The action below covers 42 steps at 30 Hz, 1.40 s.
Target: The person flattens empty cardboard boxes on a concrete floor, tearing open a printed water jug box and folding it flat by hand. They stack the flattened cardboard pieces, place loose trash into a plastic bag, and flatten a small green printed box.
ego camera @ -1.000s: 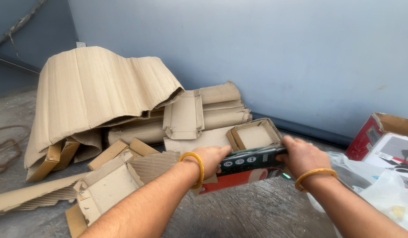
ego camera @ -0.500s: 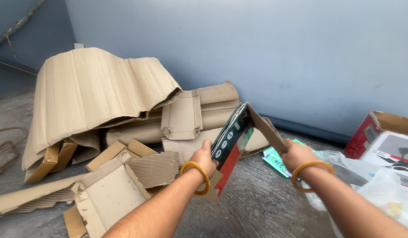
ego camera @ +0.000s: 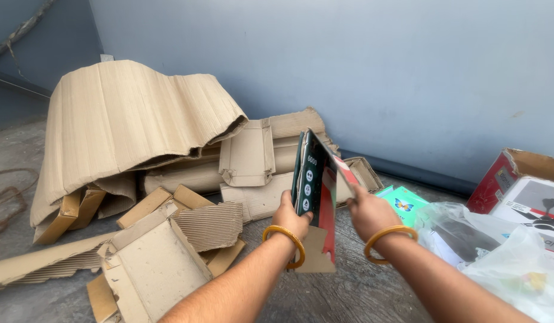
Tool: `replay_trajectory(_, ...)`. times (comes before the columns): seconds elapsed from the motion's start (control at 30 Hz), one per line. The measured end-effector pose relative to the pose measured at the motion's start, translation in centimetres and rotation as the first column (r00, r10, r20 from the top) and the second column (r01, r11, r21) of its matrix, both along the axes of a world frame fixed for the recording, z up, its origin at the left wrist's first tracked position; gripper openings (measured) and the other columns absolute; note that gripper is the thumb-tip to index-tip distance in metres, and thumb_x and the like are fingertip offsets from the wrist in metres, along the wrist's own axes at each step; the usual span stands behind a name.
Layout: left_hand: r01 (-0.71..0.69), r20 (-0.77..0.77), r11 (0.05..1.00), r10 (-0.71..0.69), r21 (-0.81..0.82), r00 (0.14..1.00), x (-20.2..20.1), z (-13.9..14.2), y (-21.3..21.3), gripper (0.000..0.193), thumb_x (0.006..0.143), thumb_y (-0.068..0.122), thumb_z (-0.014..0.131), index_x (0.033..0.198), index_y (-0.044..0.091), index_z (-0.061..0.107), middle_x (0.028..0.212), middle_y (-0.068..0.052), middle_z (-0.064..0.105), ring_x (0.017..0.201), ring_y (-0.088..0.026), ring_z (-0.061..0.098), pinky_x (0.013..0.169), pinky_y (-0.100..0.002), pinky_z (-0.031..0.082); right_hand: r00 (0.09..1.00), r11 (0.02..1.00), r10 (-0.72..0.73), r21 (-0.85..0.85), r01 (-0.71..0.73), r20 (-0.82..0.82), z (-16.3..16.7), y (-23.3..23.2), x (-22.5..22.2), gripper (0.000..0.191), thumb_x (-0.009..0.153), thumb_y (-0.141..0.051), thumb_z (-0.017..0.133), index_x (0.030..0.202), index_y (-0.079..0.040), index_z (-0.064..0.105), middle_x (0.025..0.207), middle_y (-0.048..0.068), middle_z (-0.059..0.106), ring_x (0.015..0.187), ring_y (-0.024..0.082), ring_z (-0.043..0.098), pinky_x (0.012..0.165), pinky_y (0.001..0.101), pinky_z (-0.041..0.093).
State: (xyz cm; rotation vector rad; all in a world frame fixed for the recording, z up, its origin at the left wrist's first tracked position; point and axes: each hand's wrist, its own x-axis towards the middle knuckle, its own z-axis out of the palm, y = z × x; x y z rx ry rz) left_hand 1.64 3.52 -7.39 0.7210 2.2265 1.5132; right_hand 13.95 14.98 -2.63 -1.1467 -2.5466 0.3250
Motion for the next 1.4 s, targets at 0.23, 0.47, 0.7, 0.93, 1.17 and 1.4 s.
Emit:
replay_trajectory(0.23, 0.154, -0.281, 0.900, -0.284, -0.408, 0.917, -2.9, 1.8, -2.0, 0.066, 0.086, 0.015, 0.077, 0.144, 0.021, 0.044, 0.122, -0.017, 0.070, 0.114, -0.034, 0.068, 0.099, -0.044, 0.054, 0.985, 0.864, -0.162, 0.492, 0.108, 0.068, 1.9, 0.7, 3.5, 0.068, 0.090, -0.028, 0.062, 0.153, -0.021, 0.038, 0.154, 0.017, 0.039, 0.141, 0.033, 0.042, 0.116, 0.0570, 0.028)
replay_trajectory(0.47, 0.419, -0.281, 0.604, -0.740, -0.678, 0.611, -3.1, 3.9, -3.8, 0.066, 0.084, 0.017, 0.076, 0.144, 0.026, 0.051, 0.126, -0.005, 0.070, 0.121, -0.023, 0.066, 0.105, -0.041, 0.049, 0.901, 0.631, -0.152, 0.741, -0.229, 0.407, 1.7, 0.3, 3.3, 0.086, 0.081, -0.029, 0.060, 0.161, -0.032, 0.030, 0.164, 0.007, 0.030, 0.151, 0.028, 0.025, 0.116, 0.0672, 0.006)
replay_trajectory(0.7, 0.383, -0.271, 0.489, -0.824, -0.784, 0.498, -2.6, 0.9, -5.1, 0.092, 0.079, 0.027, 0.081, 0.157, 0.029, 0.032, 0.147, -0.011, 0.055, 0.131, -0.028, 0.057, 0.111, -0.045, 0.044, 0.645, 0.971, -0.038, 0.182, -0.158, 0.763, -0.4, 0.2, 4.4, 0.045, 0.098, -0.034, 0.065, 0.141, -0.036, 0.052, 0.141, -0.008, 0.064, 0.147, 0.015, 0.046, 0.131, 0.0575, 0.015)
replay_trajectory(0.93, 0.275, -0.455, 0.559, -0.815, -0.783, 0.359, -2.2, -4.9, -5.9, 0.124, 0.067, 0.047, 0.093, 0.161, 0.042, 0.013, 0.171, -0.015, 0.003, 0.153, -0.041, 0.015, 0.117, -0.061, 0.022, 0.609, 0.926, 0.109, 0.143, -0.349, 0.786, -5.5, 0.7, 4.5, 0.091, 0.092, -0.014, 0.074, 0.160, -0.035, 0.017, 0.166, 0.004, 0.025, 0.153, 0.023, 0.026, 0.122, 0.0610, 0.016)
replay_trajectory(1.17, 0.335, -0.485, 0.569, -0.820, -0.751, 0.304, -4.8, -6.2, -6.4, 0.124, 0.059, 0.053, 0.095, 0.158, 0.040, 0.021, 0.172, -0.011, 0.001, 0.157, -0.040, 0.006, 0.123, -0.062, 0.007, 0.343, 0.888, 0.460, -0.422, -0.184, 0.819, -2.8, 1.7, 0.3, 0.126, 0.078, -0.026, 0.087, 0.167, -0.030, -0.001, 0.159, 0.012, 0.048, 0.148, 0.026, 0.046, 0.124, 0.0392, 0.036)
replay_trajectory(1.4, 0.404, -0.428, 0.514, -0.856, -0.756, 0.288, -6.6, -5.3, -6.1, 0.139, 0.054, 0.054, 0.095, 0.160, 0.041, 0.006, 0.171, -0.012, -0.011, 0.156, -0.037, 0.012, 0.125, -0.051, 0.009, 0.698, 0.918, 0.396, -0.232, -0.323, 0.597, -6.9, -1.9, -4.7, 0.121, 0.075, -0.036, 0.093, 0.159, -0.033, 0.006, 0.166, 0.002, 0.025, 0.149, 0.028, 0.037, 0.118, 0.0433, 0.038)
